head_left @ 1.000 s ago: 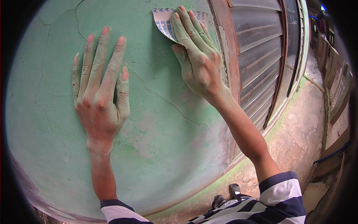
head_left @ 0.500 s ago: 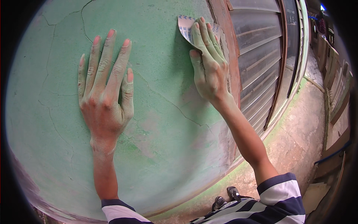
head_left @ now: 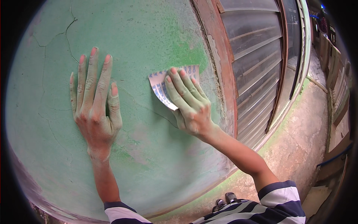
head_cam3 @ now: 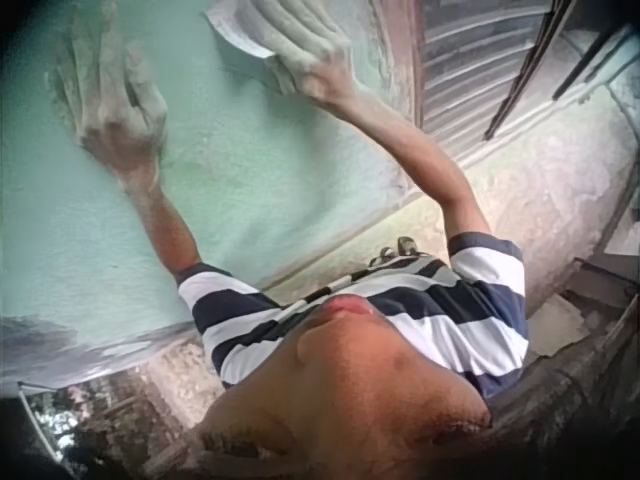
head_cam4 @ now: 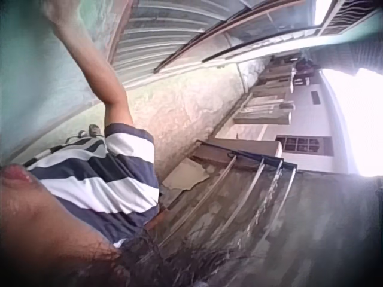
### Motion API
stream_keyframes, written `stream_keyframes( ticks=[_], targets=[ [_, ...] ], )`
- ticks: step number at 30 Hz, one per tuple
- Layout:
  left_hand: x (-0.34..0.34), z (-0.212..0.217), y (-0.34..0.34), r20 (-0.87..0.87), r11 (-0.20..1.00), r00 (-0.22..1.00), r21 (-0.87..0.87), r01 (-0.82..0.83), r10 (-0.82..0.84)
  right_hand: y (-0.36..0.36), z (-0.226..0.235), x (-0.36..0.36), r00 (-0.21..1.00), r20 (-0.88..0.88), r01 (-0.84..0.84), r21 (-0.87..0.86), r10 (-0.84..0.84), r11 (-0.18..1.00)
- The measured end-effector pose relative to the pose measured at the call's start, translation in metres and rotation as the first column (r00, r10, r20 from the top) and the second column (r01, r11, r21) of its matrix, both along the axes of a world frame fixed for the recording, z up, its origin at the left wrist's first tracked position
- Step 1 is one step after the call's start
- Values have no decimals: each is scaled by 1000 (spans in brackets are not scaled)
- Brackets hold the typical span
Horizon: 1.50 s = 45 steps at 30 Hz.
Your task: The person uses a piece of sandpaper to sand a green exterior wall, moving the sandpaper in circular and linear motions while resting one hand on the wall for stability.
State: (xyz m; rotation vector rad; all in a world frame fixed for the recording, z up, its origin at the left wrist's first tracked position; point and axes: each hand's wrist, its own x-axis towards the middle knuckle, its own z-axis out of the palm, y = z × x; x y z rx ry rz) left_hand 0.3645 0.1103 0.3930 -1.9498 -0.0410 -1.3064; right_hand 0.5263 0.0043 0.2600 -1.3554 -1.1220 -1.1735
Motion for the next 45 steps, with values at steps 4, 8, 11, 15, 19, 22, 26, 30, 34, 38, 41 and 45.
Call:
stream_keyframes(
  ticks=[4, 8, 11, 15, 19, 22, 26, 30, 34, 38, 41, 45],
  targets=[
    [2, 1, -5, -8, 998, 998, 1, -58, 58, -6, -26, 5, 997, 75, 27, -66, -22, 997],
    [1, -2, 1, 11, 1000, 1000, -16, 8, -8, -8, 71, 40, 991, 132, 10, 196, -36, 981],
    [2, -3, 1, 37, 999, 998, -5, 41, -41, -3, 76, 39, 991, 124, 14, 240, -45, 971],
    [-4, 3, -2, 11, 1000, 1000, 10, 19, -19, -5, -27, 4, 998, -10, 68, -33, -68, 997],
    [-6, 0, 4, -29, 999, 999, 15, 33, -33, -4, -10, 12, 998, 28, 56, 8, -56, 998],
    [-13, 1, 2, -47, 1000, 999, -8, 24, -25, -3, 68, 31, 995, 62, 69, 158, -80, 985],
    [-27, -3, 10, -108, 1000, 994, -11, -10, 9, 7, 77, 34, 992, 63, 82, 315, -107, 946],
    [-48, 0, 15, -103, 1000, 995, -6, 9, -10, 1, 2, 4, 996, -41, 79, 110, -75, 991],
    [-61, 1, 23, -136, 1000, 991, -8, 1, -3, 0, 62, 25, 995, 40, 81, 223, -92, 971],
    [-65, -4, 28, -145, 1000, 989, -18, 3, -5, -4, 160, 47, 977, 114, 129, 346, -179, 929],
    [-70, -1, 28, -150, 1000, 989, -8, -8, 6, 1, 137, 31, 994, 73, 60, 319, -87, 946],
    [-75, -1, 29, -146, 1000, 989, -1, 16, -15, 2, 56, 14, 986, 70, 133, 226, -152, 965]
  ],
)
